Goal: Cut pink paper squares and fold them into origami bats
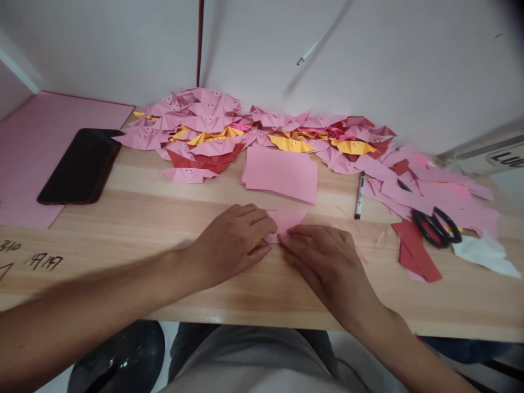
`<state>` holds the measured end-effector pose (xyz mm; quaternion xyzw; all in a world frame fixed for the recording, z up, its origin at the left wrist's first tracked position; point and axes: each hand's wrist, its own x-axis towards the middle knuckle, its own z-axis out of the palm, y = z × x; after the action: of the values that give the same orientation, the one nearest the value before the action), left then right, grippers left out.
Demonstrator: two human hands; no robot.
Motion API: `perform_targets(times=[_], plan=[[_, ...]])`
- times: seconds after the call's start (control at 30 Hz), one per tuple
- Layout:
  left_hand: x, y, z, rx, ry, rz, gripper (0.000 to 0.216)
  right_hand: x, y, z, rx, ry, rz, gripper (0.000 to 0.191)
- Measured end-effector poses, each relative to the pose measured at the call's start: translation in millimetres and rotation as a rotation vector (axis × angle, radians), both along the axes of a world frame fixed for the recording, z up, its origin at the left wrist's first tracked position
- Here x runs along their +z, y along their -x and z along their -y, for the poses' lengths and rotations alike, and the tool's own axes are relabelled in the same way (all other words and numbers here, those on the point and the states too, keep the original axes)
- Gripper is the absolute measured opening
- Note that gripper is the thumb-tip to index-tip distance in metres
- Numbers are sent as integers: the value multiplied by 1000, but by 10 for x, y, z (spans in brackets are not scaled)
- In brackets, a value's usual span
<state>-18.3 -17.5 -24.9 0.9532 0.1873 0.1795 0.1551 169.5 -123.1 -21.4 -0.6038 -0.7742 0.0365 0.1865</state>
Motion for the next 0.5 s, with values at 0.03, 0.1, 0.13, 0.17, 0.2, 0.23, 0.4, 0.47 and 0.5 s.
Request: perform_targets(times=[0.03, 0.1, 0.13, 0.17, 0.2, 0.23, 0.4, 0.47, 0.5], plan=[[-4, -10, -7, 7, -8, 6, 12, 0, -11, -34, 11, -8, -18, 21], [-25, -24, -11, -4, -66, 5, 12, 0, -28, -94, 33, -19, -39, 18], [-40, -28, -10, -13, -112, 4, 13, -1, -35, -119, 43, -25, -42, 17], [-56, -30, -8, -23, -160, 1, 15, -3, -44, -141, 53, -29, -41, 16], [-72, -30, -5, -32, -205, -2, 17, -6, -54, -159, 61, -33, -38, 16], [-85, -29, -3, -40, -245, -4, 18, -10, -66, -176, 69, -37, -35, 16], [-113, -35, -6, -50, -341, 16, 17, -43, -140, -241, 121, -72, -39, 17], [-113, -45, -11, -29, -332, 47, 18, -54, -165, -263, 130, -78, -58, 17], [-113, -50, -13, -14, -313, 68, 19, -57, -173, -272, 134, -74, -71, 17]])
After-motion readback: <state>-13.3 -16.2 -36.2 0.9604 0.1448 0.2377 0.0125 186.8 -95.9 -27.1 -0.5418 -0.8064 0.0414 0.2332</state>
